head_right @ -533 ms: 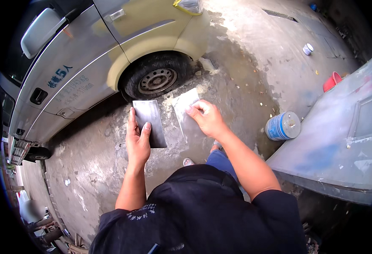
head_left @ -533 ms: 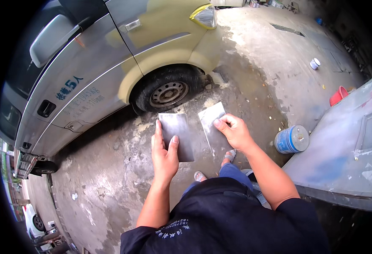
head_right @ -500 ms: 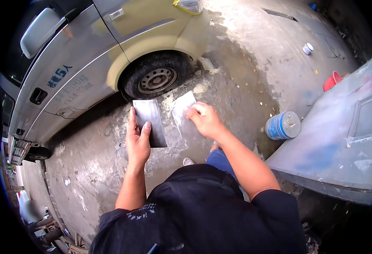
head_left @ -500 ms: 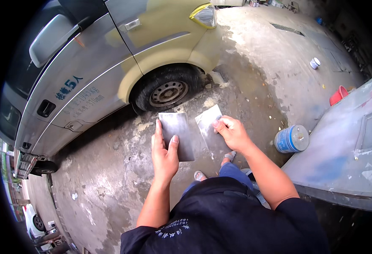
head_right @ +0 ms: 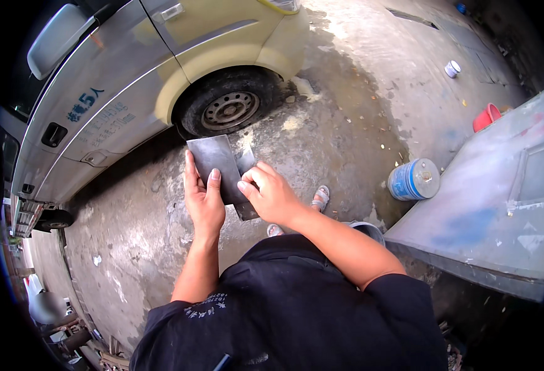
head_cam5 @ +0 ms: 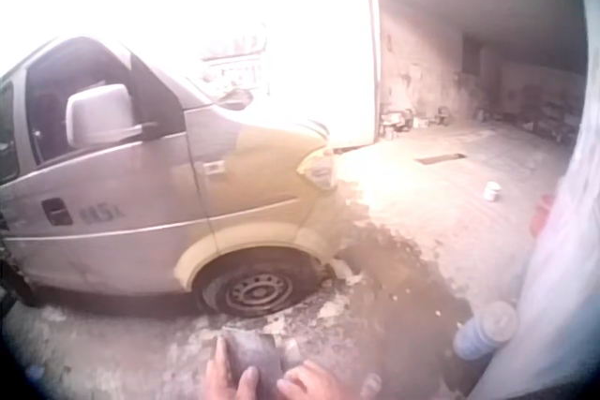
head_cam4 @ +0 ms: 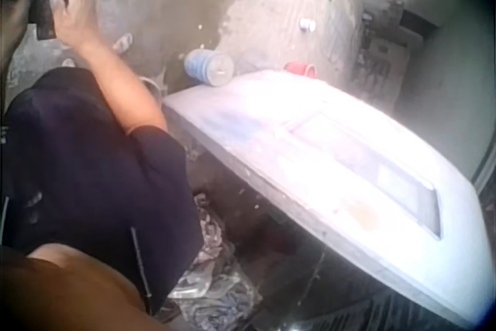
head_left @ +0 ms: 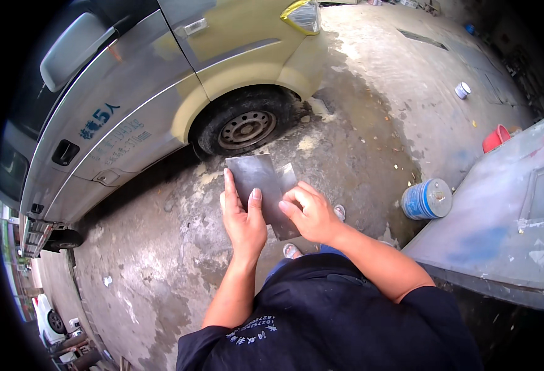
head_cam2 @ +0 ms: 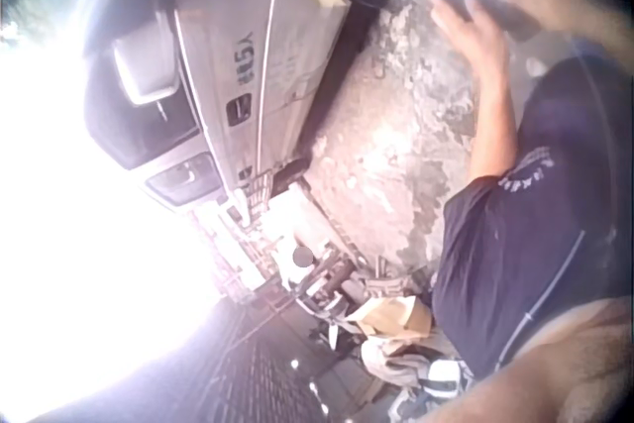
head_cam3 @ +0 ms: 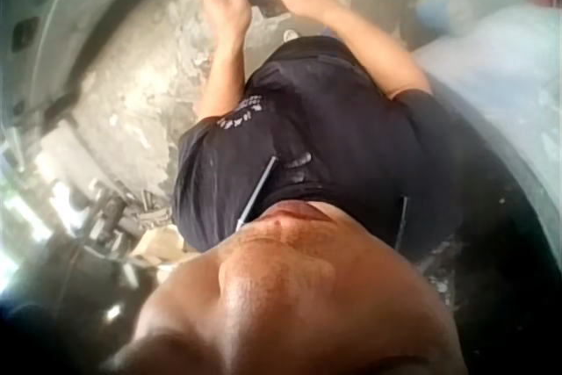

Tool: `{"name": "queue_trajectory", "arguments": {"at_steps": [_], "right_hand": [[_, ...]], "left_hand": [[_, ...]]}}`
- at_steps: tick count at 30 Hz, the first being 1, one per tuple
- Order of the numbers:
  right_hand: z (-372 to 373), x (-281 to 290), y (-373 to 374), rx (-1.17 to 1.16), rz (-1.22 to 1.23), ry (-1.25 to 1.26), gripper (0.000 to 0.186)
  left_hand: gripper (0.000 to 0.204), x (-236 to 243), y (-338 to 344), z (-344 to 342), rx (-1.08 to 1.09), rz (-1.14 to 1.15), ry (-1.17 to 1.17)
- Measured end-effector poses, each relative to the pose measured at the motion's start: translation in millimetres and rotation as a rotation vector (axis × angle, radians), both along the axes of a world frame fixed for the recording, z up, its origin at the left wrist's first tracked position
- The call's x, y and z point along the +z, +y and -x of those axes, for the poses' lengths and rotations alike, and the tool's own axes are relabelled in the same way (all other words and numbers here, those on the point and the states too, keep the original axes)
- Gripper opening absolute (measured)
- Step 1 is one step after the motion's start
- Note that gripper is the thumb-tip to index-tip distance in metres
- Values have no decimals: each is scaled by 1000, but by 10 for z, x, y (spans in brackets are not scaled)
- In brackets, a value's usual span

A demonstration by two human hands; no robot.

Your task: The person applies body filler to the front fender of a silver car using a metal spreader. They smooth the filler along the fender edge and around the headlight area, then inspect the surface by hand.

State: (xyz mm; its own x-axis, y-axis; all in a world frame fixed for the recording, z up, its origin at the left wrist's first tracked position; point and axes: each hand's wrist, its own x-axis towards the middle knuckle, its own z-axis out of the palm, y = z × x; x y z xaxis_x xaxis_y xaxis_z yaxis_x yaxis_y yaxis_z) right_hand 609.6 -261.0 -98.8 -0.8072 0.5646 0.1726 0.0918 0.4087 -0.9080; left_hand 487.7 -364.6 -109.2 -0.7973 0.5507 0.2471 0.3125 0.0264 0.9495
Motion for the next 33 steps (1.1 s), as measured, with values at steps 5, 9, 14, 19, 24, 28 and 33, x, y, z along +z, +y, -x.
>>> {"name": "queue_trajectory", "arguments": {"at_steps": [5, 9, 14, 19, 24, 28, 33], "right_hand": [[-55, -151, -156, 59, -6, -40, 17], [-166, -273, -53, 42, 46, -68, 28], [-171, -68, 382, -140, 243, -22, 36], [-25, 71, 349, -88, 386, 254, 33], [205, 81, 245, -167, 330, 281, 31], [270, 173, 59, -178, 181, 227, 28], [273, 202, 133, -183, 125, 235, 25]], "left_hand": [[61, -1, 30, 131, 45, -204, -212], [61, 13, -77, 392, -172, -457, -586], [66, 109, -170, 335, -734, -776, -1150], [65, 196, -129, 157, -607, -590, -1039], [54, 112, -169, 22, -542, -555, -884], [52, 49, -189, 7, -425, -436, -836], [51, 69, -243, 5, -454, -418, -875]]}}
